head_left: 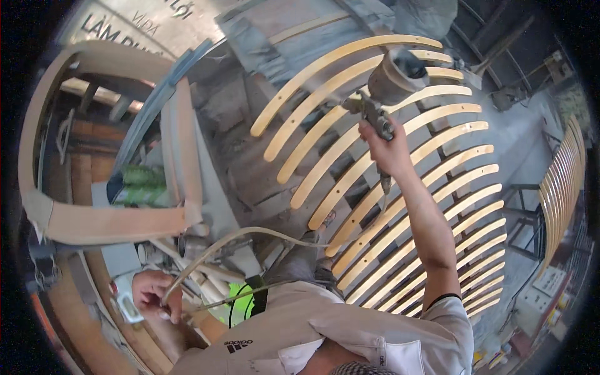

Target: The recorder is spray painting curved wooden furniture slats and refilling the spray gun with varnish from a bucket.

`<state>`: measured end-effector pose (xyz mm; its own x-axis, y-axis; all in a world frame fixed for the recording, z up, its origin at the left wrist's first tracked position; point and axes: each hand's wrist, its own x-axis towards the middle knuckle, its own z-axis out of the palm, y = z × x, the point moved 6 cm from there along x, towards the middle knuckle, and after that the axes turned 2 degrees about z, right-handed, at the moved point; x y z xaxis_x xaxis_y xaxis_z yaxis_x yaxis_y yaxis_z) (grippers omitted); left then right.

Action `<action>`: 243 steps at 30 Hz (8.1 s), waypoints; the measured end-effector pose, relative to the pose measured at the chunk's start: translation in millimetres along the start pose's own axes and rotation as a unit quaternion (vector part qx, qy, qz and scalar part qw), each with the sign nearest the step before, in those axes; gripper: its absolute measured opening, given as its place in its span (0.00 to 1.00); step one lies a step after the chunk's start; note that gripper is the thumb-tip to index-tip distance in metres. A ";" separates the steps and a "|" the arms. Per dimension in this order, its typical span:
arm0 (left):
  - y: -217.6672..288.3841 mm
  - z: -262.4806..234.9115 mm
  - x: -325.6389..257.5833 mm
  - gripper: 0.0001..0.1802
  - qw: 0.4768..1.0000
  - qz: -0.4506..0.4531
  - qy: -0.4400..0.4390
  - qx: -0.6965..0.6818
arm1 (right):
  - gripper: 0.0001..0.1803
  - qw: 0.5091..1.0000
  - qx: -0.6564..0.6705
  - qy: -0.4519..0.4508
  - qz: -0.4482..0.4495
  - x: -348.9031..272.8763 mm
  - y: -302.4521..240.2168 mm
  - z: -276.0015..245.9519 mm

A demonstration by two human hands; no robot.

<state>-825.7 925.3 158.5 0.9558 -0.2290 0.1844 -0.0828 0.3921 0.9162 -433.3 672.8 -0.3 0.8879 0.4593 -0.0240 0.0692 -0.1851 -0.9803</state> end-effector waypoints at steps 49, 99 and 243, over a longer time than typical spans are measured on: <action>-26.5 -40.5 122.8 0.34 0.991 -0.074 -0.085 0.069 | 0.13 0.938 -0.055 0.340 -0.036 121.5 118.3 -229.9; -22.9 134.3 -107.8 0.39 0.997 0.064 0.043 -0.011 | 0.11 0.990 -0.053 -0.127 -0.002 -212.5 36.3 36.5; -39.7 74.3 14.7 0.44 0.985 -0.072 0.153 0.022 | 0.15 0.962 -0.043 0.270 0.006 -104.7 114.2 -184.5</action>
<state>-829.4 840.2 151.3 0.9983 0.0033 -0.0590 0.0545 0.3347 0.9408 -434.5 443.2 -73.5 0.9939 -0.0580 0.0937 0.0748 -0.2691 -0.9602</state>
